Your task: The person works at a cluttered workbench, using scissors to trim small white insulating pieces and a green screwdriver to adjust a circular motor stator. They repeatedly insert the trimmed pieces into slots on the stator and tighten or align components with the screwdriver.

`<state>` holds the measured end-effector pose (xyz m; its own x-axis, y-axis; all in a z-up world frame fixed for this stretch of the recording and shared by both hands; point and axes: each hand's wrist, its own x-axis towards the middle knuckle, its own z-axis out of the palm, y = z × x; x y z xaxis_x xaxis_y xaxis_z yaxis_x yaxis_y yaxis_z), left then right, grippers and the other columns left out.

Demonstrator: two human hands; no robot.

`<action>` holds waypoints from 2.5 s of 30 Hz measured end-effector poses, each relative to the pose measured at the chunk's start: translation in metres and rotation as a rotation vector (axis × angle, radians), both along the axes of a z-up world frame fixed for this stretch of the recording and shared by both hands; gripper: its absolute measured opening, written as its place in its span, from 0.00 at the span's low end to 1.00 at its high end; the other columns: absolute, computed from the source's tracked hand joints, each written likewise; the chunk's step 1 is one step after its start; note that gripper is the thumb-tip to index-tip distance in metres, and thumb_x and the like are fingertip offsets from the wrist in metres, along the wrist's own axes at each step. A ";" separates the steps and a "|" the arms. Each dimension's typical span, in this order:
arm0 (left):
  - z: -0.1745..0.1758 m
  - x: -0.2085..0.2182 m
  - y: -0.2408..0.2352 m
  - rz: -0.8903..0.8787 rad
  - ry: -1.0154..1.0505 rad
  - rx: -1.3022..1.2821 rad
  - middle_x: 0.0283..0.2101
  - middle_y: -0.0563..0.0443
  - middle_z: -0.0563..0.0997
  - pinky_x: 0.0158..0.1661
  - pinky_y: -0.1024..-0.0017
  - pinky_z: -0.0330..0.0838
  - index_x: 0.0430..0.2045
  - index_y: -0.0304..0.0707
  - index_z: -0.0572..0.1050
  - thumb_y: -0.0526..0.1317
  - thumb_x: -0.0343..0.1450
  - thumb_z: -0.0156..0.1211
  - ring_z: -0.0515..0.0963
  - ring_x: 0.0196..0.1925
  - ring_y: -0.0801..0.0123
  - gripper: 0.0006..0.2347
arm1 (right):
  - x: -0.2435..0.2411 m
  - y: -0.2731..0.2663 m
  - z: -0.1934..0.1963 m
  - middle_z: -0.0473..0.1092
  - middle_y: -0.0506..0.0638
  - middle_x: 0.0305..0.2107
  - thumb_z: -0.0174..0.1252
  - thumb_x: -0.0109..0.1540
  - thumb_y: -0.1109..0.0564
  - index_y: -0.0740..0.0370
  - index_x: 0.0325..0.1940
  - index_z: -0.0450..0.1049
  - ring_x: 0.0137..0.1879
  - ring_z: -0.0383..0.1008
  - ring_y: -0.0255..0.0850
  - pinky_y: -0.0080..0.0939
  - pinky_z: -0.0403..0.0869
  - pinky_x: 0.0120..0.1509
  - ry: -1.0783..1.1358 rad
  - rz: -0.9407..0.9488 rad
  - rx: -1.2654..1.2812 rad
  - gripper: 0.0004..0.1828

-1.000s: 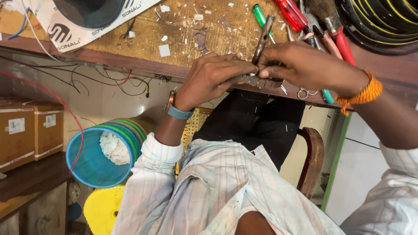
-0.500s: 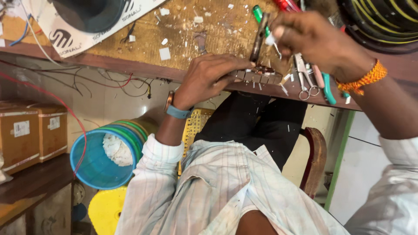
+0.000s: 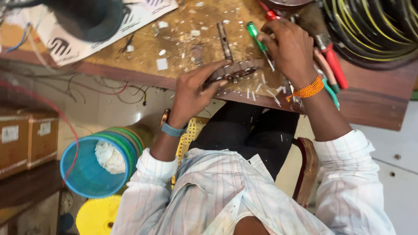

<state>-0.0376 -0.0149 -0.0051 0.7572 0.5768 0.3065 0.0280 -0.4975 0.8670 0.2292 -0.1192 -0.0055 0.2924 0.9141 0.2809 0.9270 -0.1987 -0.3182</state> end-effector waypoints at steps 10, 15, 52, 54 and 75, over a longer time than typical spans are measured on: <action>-0.012 0.016 0.001 0.007 -0.001 0.057 0.54 0.48 0.84 0.45 0.63 0.81 0.59 0.50 0.70 0.41 0.72 0.70 0.88 0.48 0.57 0.21 | 0.005 -0.006 0.032 0.70 0.55 0.47 0.62 0.75 0.62 0.70 0.60 0.74 0.50 0.79 0.41 0.40 0.82 0.55 0.718 0.104 0.143 0.11; -0.020 0.020 0.002 0.008 -0.007 0.057 0.54 0.45 0.83 0.51 0.60 0.79 0.61 0.49 0.72 0.39 0.71 0.70 0.86 0.52 0.55 0.22 | -0.014 -0.045 0.028 0.76 0.60 0.40 0.60 0.72 0.52 0.69 0.56 0.69 0.42 0.83 0.48 0.45 0.82 0.44 1.246 -0.015 0.767 0.17; -0.027 0.028 0.014 -0.106 -0.081 0.304 0.60 0.46 0.79 0.53 0.58 0.78 0.61 0.47 0.69 0.38 0.71 0.69 0.84 0.54 0.51 0.23 | -0.063 -0.082 -0.017 0.63 0.41 0.21 0.67 0.61 0.41 0.59 0.56 0.75 0.23 0.61 0.28 0.35 0.57 0.28 0.357 -0.053 0.691 0.26; -0.025 0.028 0.014 -0.106 -0.067 0.305 0.60 0.46 0.79 0.53 0.57 0.78 0.61 0.47 0.69 0.39 0.71 0.69 0.84 0.53 0.51 0.23 | -0.074 -0.077 -0.009 0.65 0.45 0.21 0.74 0.62 0.49 0.64 0.55 0.77 0.25 0.63 0.31 0.38 0.60 0.29 0.248 0.020 0.517 0.24; -0.033 0.031 0.013 -0.130 -0.118 0.123 0.61 0.44 0.78 0.61 0.55 0.76 0.66 0.47 0.65 0.48 0.78 0.60 0.81 0.62 0.54 0.21 | -0.121 -0.079 -0.004 0.73 0.55 0.34 0.67 0.65 0.67 0.68 0.39 0.72 0.42 0.77 0.47 0.44 0.74 0.46 0.254 0.080 0.477 0.08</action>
